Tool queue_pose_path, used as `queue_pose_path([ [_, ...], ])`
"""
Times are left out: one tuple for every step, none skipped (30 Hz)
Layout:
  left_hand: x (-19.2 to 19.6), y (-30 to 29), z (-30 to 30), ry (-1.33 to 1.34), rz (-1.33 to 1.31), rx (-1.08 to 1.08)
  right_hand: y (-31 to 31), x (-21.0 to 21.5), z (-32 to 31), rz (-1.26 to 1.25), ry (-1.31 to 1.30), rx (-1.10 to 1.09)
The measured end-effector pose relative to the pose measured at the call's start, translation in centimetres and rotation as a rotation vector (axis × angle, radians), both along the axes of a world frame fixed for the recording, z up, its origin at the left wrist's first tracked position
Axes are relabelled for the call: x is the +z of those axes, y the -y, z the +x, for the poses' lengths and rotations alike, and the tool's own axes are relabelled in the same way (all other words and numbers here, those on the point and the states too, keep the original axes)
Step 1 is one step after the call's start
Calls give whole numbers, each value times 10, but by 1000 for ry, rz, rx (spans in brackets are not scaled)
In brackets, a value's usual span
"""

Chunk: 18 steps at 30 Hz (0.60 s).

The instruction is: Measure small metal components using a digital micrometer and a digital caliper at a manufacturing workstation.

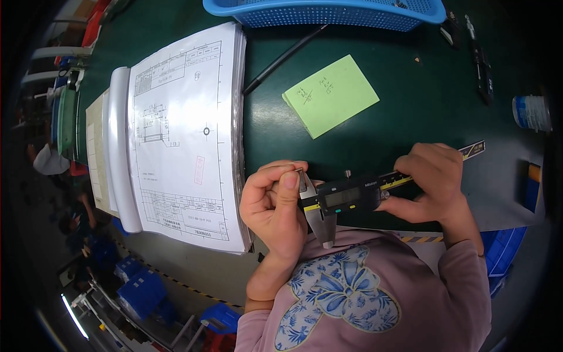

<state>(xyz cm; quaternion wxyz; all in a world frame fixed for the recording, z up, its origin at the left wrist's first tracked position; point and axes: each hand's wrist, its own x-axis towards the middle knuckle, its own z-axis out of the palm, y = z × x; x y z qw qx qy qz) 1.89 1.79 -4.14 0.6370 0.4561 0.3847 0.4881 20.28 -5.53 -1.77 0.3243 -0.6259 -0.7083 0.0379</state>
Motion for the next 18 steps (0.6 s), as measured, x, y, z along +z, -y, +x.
queue_pose_path([
  [0,0,0,5,0,-7,0,0,0,1,1,-2],
  [0,0,0,5,0,-7,0,0,0,1,1,-2],
  [1,0,0,-3,15,-4,0,-1,0,2,-1,-1],
  [2,0,0,-10,30,-2,0,-1,0,4,-4,0],
  [2,0,0,-11,30,-2,0,-1,0,4,-4,0],
  [2,0,0,-8,6,-3,0,-1,0,1,-5,4],
  [2,1,-1,-5,-19,-4,1,-1,0,-2,-6,8],
  [2,1,-1,-5,-19,-4,1,0,0,-2,-7,8],
  [1,0,-1,-16,-2,-1,1,1,0,-23,-10,18],
  [1,0,0,-26,14,1,1,1,0,-44,-12,28],
  [0,0,0,-26,13,-1,2,2,0,-45,-12,26],
  [-1,0,0,-27,31,0,2,3,0,-49,-14,29],
  [-1,1,0,-28,49,0,3,3,0,-54,-15,32],
  [-1,1,1,-27,47,-3,3,3,0,-57,-15,28],
  [-1,1,1,-25,43,3,3,3,0,-56,-19,31],
  [-1,1,0,-23,39,8,3,3,0,-54,-23,33],
  [-1,1,0,-21,37,4,2,3,0,-56,-21,28],
  [-1,2,0,-24,30,7,2,3,0,-69,-18,32],
])
